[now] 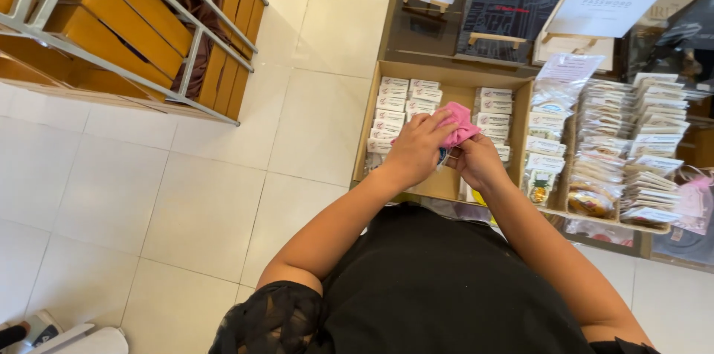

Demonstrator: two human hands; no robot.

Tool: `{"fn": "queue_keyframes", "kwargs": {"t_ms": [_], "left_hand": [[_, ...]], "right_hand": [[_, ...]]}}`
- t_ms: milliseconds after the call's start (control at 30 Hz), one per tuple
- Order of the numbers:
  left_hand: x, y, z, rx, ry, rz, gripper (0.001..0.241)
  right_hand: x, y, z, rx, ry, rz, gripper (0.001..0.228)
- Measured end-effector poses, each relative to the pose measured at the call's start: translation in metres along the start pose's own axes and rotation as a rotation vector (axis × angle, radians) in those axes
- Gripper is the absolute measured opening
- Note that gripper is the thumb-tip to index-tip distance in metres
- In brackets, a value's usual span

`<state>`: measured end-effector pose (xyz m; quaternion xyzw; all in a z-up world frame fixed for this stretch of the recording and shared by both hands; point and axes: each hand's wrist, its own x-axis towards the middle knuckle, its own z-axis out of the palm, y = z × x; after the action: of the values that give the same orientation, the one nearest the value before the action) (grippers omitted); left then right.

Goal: Organizing and inspecting various small souvenir items including keychains in pink pouches and stickers on a display table.

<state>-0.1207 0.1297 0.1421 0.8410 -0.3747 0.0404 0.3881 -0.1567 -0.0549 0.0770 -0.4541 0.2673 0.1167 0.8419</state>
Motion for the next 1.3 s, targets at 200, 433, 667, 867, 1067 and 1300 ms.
{"fn": "queue_keyframes", "kwargs": {"t_ms": [200, 433, 667, 867, 1067, 1300], "left_hand": [[0.032, 0.032, -0.015, 0.058, 0.100, 0.031, 0.057], [0.036, 0.043, 0.019, 0.126, -0.012, 0.125, 0.058], [0.026, 0.049, 0.019, 0.132, -0.046, 0.176, 0.049], [0.017, 0.026, 0.004, -0.007, -0.077, 0.016, 0.043], [0.012, 0.006, 0.007, -0.642, 0.155, -0.475, 0.053], [0.012, 0.066, 0.009, -0.511, 0.169, -0.254, 0.054]], "right_hand": [[-0.006, -0.019, -0.037, 0.071, -0.034, -0.086, 0.016], [-0.014, -0.042, -0.050, 0.123, -0.050, -0.132, 0.014], [0.003, -0.045, -0.076, 0.230, -0.023, -0.136, 0.016], [0.027, -0.038, -0.105, 0.291, -0.081, -0.153, 0.013], [0.001, -0.059, -0.058, 0.358, 0.039, 0.009, 0.025], [0.007, -0.038, -0.047, 0.753, -0.309, 0.188, 0.074]]}}
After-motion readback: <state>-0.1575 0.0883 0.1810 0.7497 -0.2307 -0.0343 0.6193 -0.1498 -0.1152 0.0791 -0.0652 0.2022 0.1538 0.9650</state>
